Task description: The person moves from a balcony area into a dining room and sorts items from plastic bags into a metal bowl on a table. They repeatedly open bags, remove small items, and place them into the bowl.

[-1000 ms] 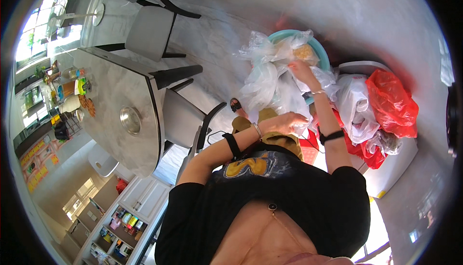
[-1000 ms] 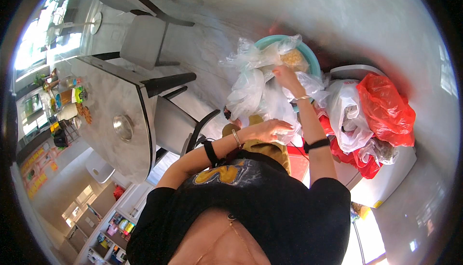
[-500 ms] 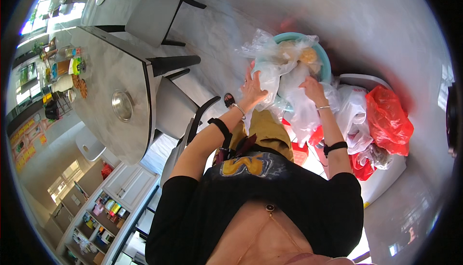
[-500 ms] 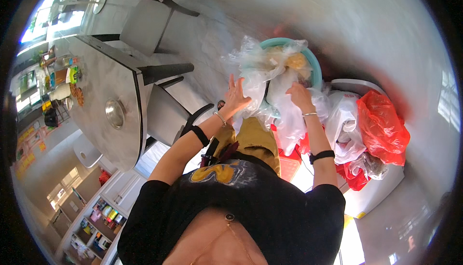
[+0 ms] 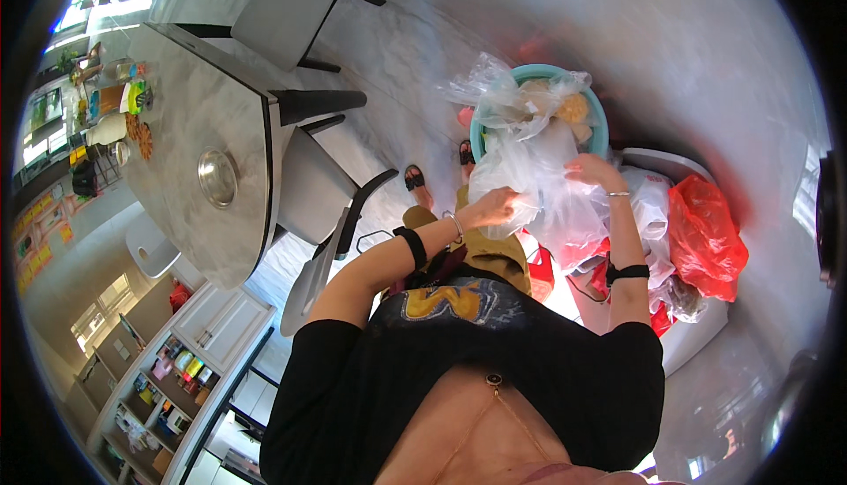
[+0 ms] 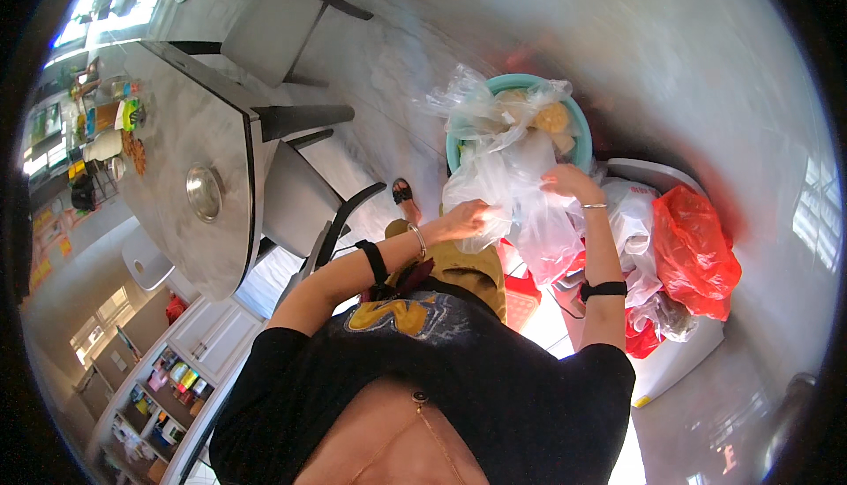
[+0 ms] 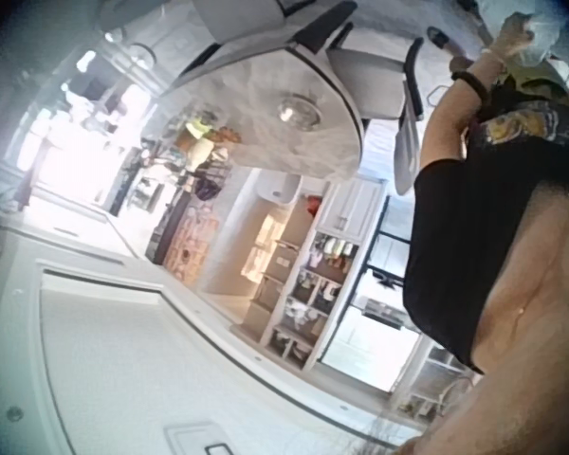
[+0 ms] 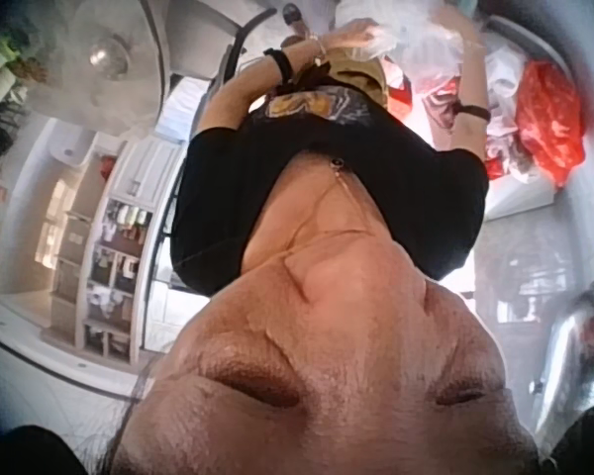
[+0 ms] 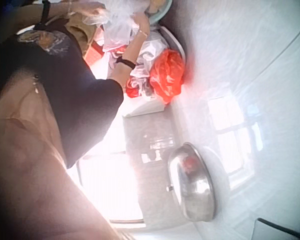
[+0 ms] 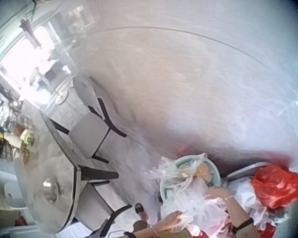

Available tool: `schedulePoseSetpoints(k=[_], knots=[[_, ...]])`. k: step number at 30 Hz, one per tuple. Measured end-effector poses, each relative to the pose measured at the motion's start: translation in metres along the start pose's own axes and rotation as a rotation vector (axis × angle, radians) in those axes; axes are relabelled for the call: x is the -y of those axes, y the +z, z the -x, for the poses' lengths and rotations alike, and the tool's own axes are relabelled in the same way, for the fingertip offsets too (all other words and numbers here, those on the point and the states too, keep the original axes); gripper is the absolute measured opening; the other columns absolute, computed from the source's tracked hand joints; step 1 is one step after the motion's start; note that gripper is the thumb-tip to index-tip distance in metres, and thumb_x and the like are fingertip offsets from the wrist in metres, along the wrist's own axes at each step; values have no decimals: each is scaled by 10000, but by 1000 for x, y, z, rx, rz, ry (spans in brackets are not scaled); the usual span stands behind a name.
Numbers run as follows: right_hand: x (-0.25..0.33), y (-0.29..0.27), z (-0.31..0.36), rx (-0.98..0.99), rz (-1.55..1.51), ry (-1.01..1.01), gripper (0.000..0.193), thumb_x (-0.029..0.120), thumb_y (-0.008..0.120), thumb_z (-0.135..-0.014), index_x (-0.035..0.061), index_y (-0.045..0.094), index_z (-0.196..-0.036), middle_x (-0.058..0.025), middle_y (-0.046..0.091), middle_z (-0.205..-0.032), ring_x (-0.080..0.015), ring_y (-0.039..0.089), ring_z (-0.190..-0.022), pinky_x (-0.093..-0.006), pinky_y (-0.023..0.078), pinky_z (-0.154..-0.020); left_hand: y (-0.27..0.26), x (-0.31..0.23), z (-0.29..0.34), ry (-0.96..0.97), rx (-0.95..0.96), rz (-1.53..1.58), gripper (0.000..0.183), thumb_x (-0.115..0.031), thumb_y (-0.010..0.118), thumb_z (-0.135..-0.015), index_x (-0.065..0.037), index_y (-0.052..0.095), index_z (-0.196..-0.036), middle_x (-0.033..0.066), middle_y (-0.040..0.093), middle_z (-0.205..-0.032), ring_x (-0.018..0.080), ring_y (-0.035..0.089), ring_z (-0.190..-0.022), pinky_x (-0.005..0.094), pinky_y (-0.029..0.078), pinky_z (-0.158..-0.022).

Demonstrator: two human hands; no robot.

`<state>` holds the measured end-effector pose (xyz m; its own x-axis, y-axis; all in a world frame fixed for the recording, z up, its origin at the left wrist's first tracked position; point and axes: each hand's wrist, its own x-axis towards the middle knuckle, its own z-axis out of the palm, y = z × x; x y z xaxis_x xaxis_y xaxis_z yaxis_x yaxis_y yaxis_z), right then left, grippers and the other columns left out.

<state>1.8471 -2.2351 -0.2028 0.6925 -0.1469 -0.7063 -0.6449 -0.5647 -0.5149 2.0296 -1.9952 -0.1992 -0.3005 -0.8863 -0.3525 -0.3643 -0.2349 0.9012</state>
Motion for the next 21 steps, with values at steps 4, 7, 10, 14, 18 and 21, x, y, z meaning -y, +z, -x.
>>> schedulePoseSetpoints(k=[4,7,10,14,18,21], knots=[[54,-14,-21,-350,198,-150,167,212,611,-762,74,648,-849,-114,587,-938,-297,552,-946,-391,459,-792,6,-34,-11,12,39,183,665,-77,537,-749,-26,281,-1361,250,528,-1030,336,545,-946,392,434,-833],[90,-11,-38,-320,-15,-424,209,211,624,-754,73,618,-912,-116,577,-984,-297,546,-965,-398,460,-801,10,-56,-18,61,58,187,740,-63,559,-735,56,183,-1361,289,507,-1048,355,531,-969,403,429,-850],[101,7,-54,-209,-11,-462,371,201,633,-745,99,550,-1093,-109,540,-1114,-297,527,-1025,-394,458,-841,15,-73,-22,81,135,223,731,-56,566,-733,64,197,-1353,305,503,-1042,361,534,-961,404,436,-839],[70,23,-82,-281,324,-184,690,173,620,-771,118,285,-1372,-125,273,-1429,-353,426,-1180,-404,420,-930,20,-80,-22,-12,216,263,760,-22,581,-701,101,172,-1330,324,505,-1093,399,507,-1059,408,414,-917],[13,8,-84,-542,177,151,728,184,592,-792,45,198,-1388,-167,254,-1430,-387,393,-1201,-426,396,-947,24,-70,-17,-36,178,184,804,-60,611,-704,119,142,-1332,319,497,-1104,399,509,-1052,406,423,-907],[-10,2,-74,-459,205,243,718,179,574,-803,86,186,-1400,-162,249,-1434,-421,485,-1086,-429,408,-930,28,-61,-18,-78,222,125,865,-131,633,-730,88,82,-1359,295,433,-1174,388,468,-1083,399,390,-933]])
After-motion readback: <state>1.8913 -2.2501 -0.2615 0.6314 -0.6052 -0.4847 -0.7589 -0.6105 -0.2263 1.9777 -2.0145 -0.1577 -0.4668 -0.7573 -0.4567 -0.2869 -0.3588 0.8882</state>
